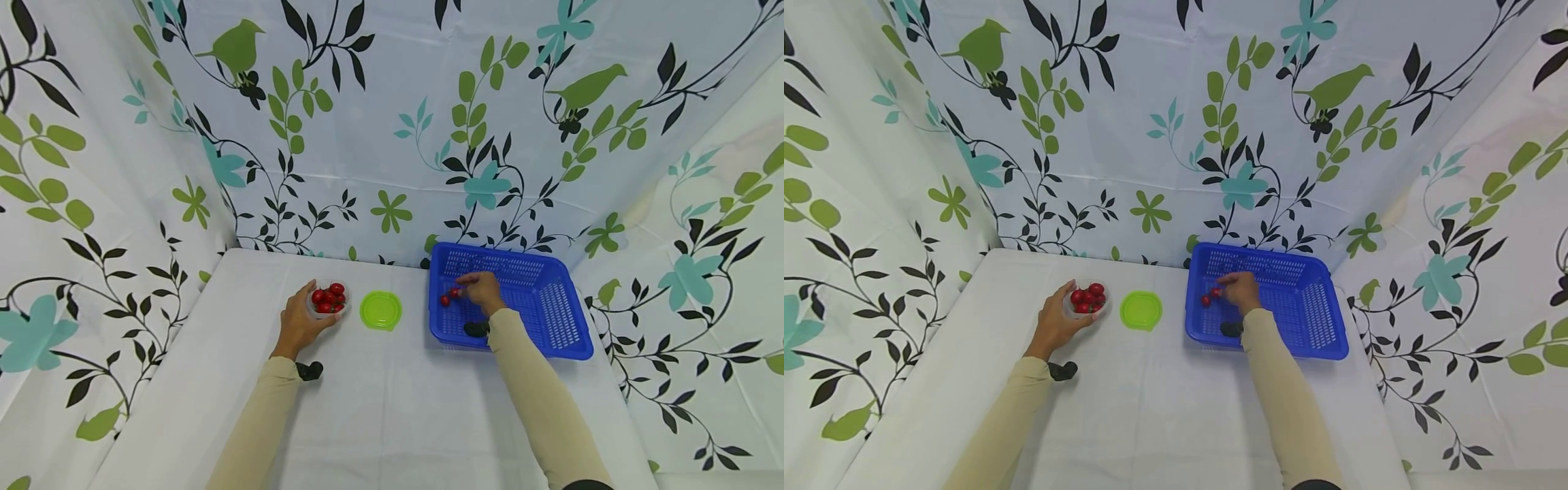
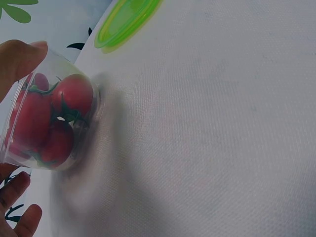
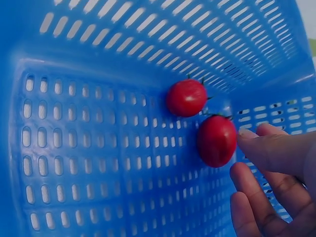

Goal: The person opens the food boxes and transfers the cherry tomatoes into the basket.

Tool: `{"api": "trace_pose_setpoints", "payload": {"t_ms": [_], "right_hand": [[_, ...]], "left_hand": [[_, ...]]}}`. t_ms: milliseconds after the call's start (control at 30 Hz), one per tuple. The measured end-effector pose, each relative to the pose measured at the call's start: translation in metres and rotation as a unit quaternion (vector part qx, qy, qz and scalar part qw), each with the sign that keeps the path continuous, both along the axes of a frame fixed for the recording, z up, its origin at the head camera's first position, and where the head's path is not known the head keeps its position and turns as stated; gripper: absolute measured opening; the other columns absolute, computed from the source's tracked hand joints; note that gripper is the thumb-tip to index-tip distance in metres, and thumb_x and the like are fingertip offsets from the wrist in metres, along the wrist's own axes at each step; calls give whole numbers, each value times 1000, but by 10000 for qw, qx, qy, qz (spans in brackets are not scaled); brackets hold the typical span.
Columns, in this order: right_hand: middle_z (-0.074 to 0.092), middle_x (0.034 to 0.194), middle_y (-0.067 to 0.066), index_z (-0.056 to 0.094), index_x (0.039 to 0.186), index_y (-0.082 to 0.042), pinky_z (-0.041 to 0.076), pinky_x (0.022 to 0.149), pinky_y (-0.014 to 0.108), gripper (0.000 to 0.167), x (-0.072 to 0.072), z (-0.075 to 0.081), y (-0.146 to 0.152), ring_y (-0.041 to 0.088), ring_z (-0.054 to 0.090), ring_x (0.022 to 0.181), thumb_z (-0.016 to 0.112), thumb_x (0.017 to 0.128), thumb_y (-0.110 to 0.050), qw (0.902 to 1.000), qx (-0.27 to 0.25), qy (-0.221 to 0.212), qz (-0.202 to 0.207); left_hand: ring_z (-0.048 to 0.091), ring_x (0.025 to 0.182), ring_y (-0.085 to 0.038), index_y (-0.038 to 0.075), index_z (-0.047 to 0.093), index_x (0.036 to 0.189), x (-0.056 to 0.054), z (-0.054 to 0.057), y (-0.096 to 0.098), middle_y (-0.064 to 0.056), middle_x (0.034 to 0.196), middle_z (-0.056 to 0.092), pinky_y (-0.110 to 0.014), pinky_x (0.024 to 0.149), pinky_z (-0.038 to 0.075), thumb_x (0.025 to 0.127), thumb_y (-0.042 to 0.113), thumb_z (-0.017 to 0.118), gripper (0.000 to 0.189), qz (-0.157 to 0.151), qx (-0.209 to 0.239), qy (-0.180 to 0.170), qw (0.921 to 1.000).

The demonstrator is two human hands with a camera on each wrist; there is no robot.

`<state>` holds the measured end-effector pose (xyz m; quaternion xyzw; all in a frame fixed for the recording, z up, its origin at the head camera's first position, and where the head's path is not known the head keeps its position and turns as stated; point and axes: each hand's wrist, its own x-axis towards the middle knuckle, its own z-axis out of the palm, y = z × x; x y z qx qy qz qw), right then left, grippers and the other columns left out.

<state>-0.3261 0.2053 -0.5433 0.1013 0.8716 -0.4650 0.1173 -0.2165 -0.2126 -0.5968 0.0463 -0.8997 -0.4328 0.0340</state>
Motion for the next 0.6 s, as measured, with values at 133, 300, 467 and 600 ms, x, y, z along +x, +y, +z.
{"api": "trace_pose_setpoints", "payload": {"t_ms": [133,300,467,600], "right_hand": [[69,141,19,73,131,-2,40,124,57,37,-1,3,2,38,57,140,72,95,5,9999,-67,124,48],[68,142,19,73,133,-3,44,122,55,37,0,9,1,38,59,139,73,96,2,9993,-101,333,141],[71,139,15,75,131,-7,45,121,54,34,0,16,-5,34,62,136,77,97,-8,9986,-87,495,142],[72,138,16,73,132,-6,46,120,53,36,0,25,-14,34,64,133,78,97,-12,9965,-258,744,275]], "left_hand": [[34,153,-42,14,31,167,0,1,1,-16,164,46,-68,122,25,86,38,87,101,7,-28,-39,10000],[33,154,-42,15,30,167,1,2,1,-17,164,45,-69,123,23,86,37,87,101,27,-34,-106,9999],[33,154,-42,16,30,167,1,1,1,-18,165,43,-69,124,22,86,37,87,102,39,-38,-131,9999],[33,153,-43,15,30,167,1,1,1,-19,165,42,-69,124,23,86,38,88,102,38,-63,-107,9999]]}}
